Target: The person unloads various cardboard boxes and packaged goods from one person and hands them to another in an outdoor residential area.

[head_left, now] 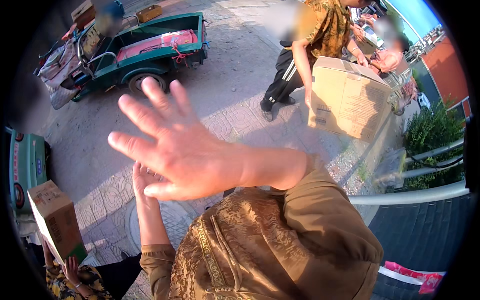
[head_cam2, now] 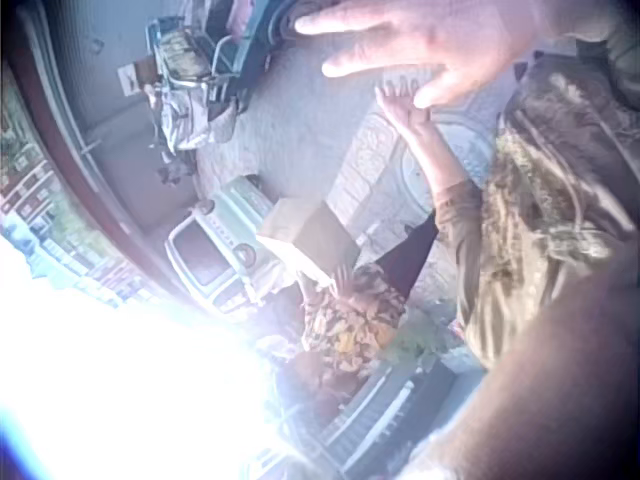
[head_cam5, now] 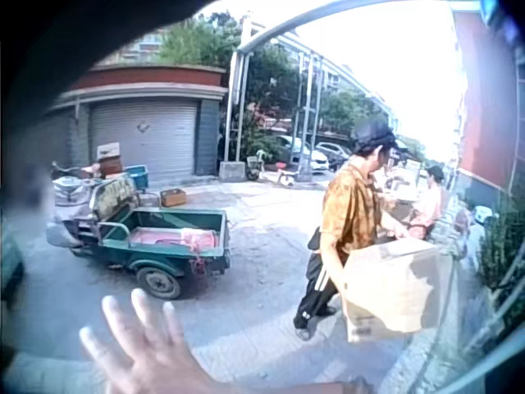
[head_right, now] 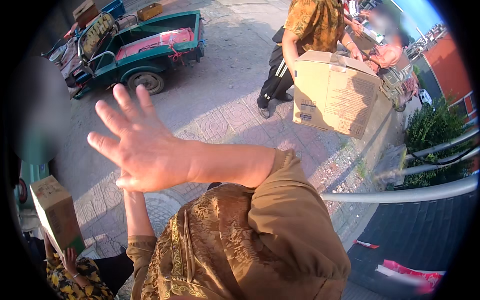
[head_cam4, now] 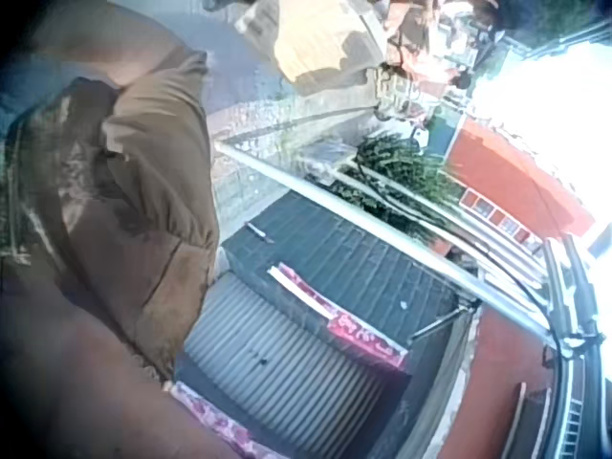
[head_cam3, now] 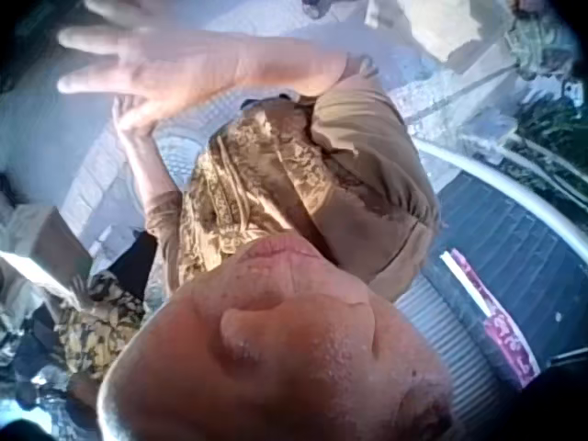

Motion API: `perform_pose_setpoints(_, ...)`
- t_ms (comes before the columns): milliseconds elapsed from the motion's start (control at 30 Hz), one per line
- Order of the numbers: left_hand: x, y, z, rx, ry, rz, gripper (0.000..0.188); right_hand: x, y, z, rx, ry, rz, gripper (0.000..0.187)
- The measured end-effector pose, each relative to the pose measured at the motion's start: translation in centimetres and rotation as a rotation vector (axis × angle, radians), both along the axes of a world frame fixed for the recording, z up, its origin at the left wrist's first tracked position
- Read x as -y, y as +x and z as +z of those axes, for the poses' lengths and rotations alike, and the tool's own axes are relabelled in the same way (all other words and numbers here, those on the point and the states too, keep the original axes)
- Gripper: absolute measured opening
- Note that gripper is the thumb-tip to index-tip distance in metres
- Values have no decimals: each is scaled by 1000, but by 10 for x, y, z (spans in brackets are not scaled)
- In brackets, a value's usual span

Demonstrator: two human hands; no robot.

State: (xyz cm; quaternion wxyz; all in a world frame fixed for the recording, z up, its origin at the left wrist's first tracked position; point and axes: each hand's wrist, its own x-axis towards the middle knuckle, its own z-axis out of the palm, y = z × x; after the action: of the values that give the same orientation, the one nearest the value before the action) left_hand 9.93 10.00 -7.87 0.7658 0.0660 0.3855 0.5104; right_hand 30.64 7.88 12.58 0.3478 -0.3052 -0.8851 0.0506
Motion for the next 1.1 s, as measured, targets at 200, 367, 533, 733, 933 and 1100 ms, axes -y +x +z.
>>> perform_pose_setpoints(200, -81, 261, 66, -53, 119, -773, 102, 95, 287, 75, -620, -28, -707, 59)
perform_pose_setpoints(367, -106, 423, 93, -71, 106, -936, 103, 150, 440, 22, -1135, -395, -1204, 72)
perform_pose_setpoints(533, -54, 463, 117, 306, 207, -1128, 59, 170, 434, -45, -1020, -320, -806, 77)
perform_pose_setpoints(733, -16, 401, 125, 249, 189, -1212, 65, 203, 362, -13, -1035, -185, -862, 103)
perform_pose_setpoints(933, -8, 308, 152, 319, 403, -952, 67, 172, 288, 36, -965, -75, -674, 119)
perform_pose_setpoints(1100, 0, 182, 144, 350, 472, -545, 70, 91, 227, 27, -643, -202, -332, 113)
